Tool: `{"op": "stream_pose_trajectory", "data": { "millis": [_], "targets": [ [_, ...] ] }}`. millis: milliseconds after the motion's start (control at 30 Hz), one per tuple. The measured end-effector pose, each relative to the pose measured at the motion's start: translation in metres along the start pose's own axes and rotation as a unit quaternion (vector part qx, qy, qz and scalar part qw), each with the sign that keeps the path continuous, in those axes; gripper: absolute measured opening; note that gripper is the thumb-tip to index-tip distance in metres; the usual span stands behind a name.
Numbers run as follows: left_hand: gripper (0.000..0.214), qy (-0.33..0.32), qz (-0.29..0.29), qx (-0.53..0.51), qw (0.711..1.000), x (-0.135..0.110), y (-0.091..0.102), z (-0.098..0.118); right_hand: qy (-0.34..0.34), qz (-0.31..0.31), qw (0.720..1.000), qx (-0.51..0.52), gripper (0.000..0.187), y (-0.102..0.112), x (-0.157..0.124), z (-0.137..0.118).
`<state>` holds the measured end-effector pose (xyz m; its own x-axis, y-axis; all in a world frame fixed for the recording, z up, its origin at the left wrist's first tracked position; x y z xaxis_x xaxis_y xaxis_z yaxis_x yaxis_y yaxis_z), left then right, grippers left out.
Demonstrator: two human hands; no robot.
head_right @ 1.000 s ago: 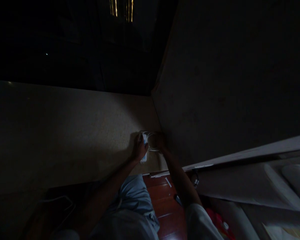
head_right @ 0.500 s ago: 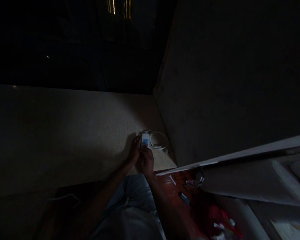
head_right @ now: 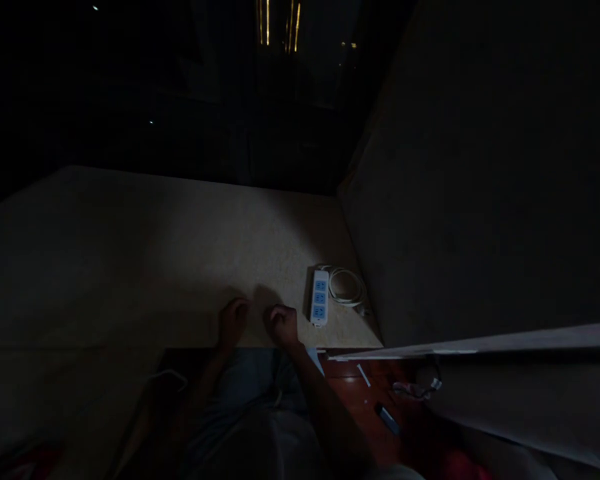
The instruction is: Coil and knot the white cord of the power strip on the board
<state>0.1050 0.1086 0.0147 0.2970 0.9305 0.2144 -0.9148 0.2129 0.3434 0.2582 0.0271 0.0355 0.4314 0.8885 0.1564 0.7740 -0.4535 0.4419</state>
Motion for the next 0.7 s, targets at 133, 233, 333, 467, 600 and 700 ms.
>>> {"op": "stream_pose_trajectory", "data": {
  "millis": [133,233,333,467,600,700],
  "targets": [
    [0.022,0.004,-0.027,0.006,1.0,-0.008,0.007,0.002,-0.016,-0.015,1.0,0.007,0.016,-0.019,0.001,0.006],
    [0.023,0.003,-0.036,0.019,0.999,-0.008,0.003,0.006,-0.016,-0.024,1.0,0.01,0.016,-0.021,-0.001,0.007],
    [0.026,0.003,-0.045,0.025,0.999,-0.009,0.001,0.007,-0.007,-0.035,0.999,0.012,0.016,-0.02,-0.005,0.006],
    [0.027,0.005,-0.05,0.023,0.998,-0.009,0.002,0.005,0.004,-0.043,0.999,0.009,0.018,-0.022,-0.007,0.006],
    [0.024,0.013,-0.05,0.02,0.998,-0.009,0.003,0.003,0.013,-0.049,0.999,0.008,0.019,-0.025,-0.006,0.007],
    [0.023,0.013,-0.048,0.022,0.999,-0.008,0.004,0.005,0.018,-0.05,0.999,0.009,0.019,-0.025,-0.006,0.008]
  ]
}}
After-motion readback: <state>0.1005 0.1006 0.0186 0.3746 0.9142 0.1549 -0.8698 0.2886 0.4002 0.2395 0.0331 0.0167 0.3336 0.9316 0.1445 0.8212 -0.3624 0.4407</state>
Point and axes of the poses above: each hand's wrist, its own x-axis towards the middle knuckle, its own y-axis out of the back of the hand, z = x × y, the point moved 6 cm from there along x, towards the middle knuckle, and after that the axes turned 8 degrees about -x, right-handed, at the moved point
